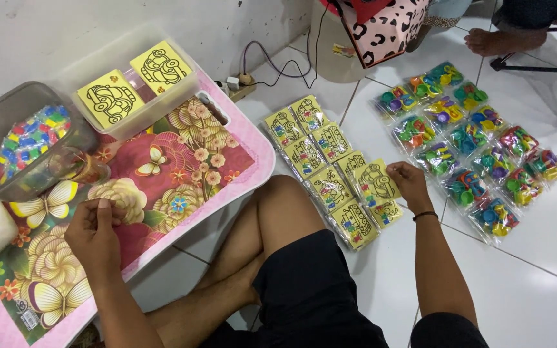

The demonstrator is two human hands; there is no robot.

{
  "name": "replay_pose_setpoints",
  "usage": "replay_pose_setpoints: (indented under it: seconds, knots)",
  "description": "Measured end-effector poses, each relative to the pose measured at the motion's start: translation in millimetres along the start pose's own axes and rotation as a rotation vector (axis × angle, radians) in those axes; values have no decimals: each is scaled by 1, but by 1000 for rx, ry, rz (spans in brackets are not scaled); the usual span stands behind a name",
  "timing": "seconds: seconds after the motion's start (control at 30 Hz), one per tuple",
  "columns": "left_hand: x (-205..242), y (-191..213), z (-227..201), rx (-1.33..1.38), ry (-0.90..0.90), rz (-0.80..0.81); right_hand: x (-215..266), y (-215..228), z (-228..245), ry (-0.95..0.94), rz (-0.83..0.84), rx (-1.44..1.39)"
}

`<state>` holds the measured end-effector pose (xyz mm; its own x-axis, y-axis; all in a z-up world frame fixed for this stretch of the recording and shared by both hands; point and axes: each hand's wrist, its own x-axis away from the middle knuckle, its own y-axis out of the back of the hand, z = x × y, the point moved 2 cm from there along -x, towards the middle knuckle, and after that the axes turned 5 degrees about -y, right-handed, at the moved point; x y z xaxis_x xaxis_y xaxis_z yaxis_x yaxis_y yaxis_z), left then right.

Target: The person packages small toy cards by placing a yellow card into a clear plastic bag, adding a few small colorful blocks from a container, and then sealing the bag.

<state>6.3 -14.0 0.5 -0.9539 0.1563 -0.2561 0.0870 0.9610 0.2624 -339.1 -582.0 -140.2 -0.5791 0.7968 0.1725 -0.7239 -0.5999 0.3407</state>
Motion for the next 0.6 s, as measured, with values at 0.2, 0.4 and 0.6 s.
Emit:
replay_pose_setpoints:
  seconds: [0.2, 0.4, 0.6]
  knots:
    - [1, 1, 4, -18, -17, 4, 7, 22, -52, -31, 2, 72]
    - [1, 0, 1, -15, -21, 1, 12, 20, -58, -127, -108, 521]
    - [3, 1, 4, -18, -15, 0, 18, 11, -57, -5, -103, 518]
